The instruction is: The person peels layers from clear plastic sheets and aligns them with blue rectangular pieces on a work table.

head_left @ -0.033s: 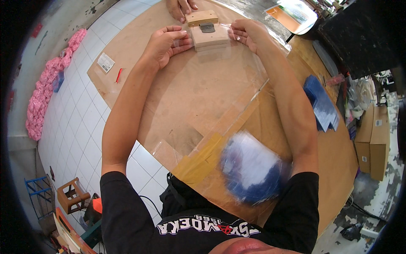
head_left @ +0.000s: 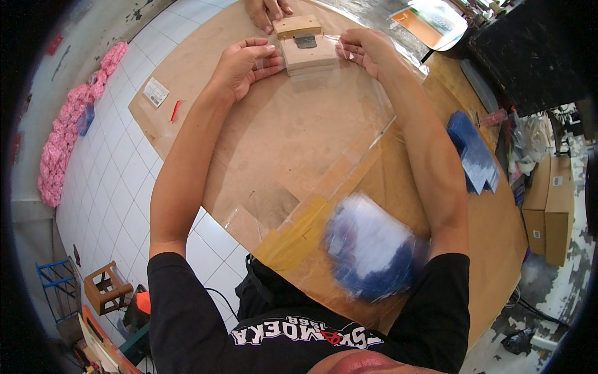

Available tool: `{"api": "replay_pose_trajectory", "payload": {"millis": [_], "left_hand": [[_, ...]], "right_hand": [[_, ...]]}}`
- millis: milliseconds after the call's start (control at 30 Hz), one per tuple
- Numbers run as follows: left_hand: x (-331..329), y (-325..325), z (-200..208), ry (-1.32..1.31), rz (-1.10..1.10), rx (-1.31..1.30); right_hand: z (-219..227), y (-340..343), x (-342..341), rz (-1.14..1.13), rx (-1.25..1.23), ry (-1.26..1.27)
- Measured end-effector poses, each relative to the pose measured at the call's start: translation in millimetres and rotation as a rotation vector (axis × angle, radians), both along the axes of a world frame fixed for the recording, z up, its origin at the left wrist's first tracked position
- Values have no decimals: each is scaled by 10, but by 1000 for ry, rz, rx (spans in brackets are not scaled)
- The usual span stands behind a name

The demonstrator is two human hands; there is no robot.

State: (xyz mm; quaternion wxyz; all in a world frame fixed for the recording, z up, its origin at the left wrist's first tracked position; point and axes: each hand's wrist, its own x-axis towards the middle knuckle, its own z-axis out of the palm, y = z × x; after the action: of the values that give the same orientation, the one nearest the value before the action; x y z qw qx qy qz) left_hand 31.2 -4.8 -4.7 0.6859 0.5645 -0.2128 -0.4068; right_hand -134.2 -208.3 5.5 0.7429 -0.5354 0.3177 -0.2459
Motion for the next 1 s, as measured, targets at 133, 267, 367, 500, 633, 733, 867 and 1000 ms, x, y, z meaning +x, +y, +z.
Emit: {"api": "replay_pose_trajectory", "payload": {"millis": [133,267,367,500,633,733,867,1000], "left_hand": [[-22,7,19,-5,13,-9],[-34,1,30,-8,22,-3],[2,12,17,7,15,-16],[101,41,23,-41,91,-3],[143,53,9,-21,105,-22],[150,73,3,-32,110,-24],[191,48,-20,-71,204,-46],[327,81,-20,-166,396,-73]], "right_hand": [[-2,34,11,-28,-8,3],[-21,-17,10,-20,4,-1],[-37,-46,0,-52,29,-21],[-28,-157,-51,-138,45,-33],[-4,-205,-90,-97,51,-2],[39,-108,-79,-73,30,3],[70,-194,-114,-102,-85,-53],[348,-318,-251,-190,-313,-179]]}}
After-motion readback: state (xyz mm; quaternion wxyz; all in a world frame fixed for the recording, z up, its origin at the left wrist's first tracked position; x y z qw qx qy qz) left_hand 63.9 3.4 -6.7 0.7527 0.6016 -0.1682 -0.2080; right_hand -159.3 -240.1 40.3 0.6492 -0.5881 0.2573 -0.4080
